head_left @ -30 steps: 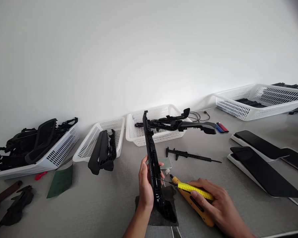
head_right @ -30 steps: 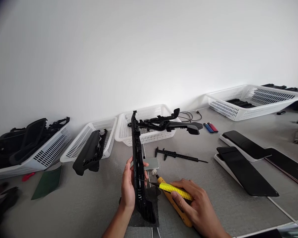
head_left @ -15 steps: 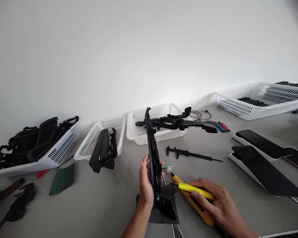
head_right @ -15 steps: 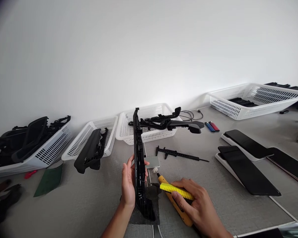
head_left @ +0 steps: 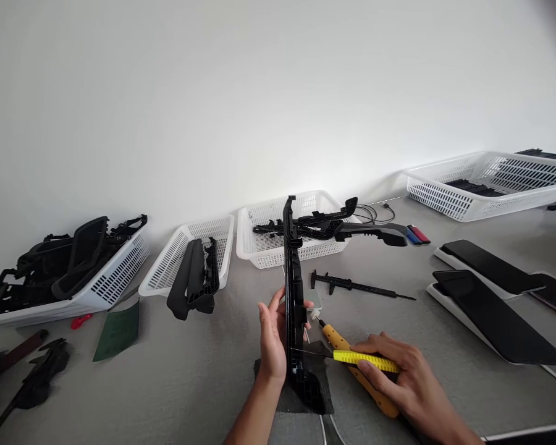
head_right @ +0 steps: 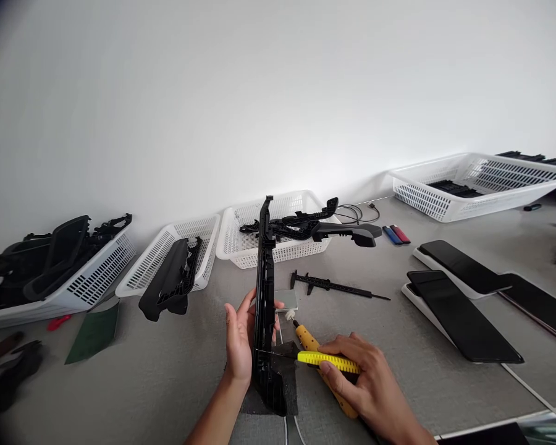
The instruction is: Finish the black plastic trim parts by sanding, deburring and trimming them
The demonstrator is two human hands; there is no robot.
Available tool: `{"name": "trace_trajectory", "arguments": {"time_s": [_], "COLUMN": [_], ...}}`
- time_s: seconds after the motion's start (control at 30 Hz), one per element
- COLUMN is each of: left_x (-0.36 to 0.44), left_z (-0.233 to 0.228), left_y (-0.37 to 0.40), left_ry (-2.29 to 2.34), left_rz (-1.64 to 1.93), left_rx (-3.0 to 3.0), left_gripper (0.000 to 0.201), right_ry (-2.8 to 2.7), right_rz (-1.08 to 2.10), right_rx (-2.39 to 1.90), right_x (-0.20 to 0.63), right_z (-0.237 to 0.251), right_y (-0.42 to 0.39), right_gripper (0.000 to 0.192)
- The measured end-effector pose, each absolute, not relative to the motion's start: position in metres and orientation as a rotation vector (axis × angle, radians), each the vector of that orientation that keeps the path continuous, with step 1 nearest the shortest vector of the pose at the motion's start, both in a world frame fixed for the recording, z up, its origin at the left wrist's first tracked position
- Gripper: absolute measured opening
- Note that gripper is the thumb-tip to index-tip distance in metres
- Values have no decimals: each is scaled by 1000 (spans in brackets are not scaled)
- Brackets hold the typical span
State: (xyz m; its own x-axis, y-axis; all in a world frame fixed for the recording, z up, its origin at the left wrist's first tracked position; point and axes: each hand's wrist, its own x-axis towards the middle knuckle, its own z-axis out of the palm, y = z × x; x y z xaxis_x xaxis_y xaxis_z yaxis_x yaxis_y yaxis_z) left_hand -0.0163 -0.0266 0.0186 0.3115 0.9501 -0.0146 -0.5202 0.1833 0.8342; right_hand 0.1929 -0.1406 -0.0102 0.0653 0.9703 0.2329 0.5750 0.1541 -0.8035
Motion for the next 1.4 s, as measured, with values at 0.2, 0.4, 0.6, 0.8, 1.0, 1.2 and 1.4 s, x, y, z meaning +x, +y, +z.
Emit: {"name": "trace_trajectory", "arguments": {"time_s": [0.2,0.4,0.6,0.8,1.0,1.2,1.4], "left_x": [-15,-10,-8,-10,-9,-8,-8], "left_z": [22,24,21,20,20,20,17], "left_y": [-26,-27,-27,-27,-28,-28,-28], "left_ry": [652,660,665,656,668,674,682], "left_rz": [1276,1409,1448,1419,1401,1384,1369], "left_rx": [812,748,739,732,729,735,745], "left_gripper": [73,57,55,59,61,64,64], "right_ry": [-1653,-1634,-1595,-1608,-1602,-1604,-1562], "right_rz": [564,638,627,503,512,499,488], "right_rx": [-1476,-1499,-1522,-1529,-1542,-1528,-1569], "right_x": [194,191,193,198,195,195,194], "right_z": [-12,-10,-18,-20,-15,-11,-7], "right_y": [-143,-142,-144,-146,-144,-144,-142], "right_gripper": [37,40,41,41,43,42,46]}}
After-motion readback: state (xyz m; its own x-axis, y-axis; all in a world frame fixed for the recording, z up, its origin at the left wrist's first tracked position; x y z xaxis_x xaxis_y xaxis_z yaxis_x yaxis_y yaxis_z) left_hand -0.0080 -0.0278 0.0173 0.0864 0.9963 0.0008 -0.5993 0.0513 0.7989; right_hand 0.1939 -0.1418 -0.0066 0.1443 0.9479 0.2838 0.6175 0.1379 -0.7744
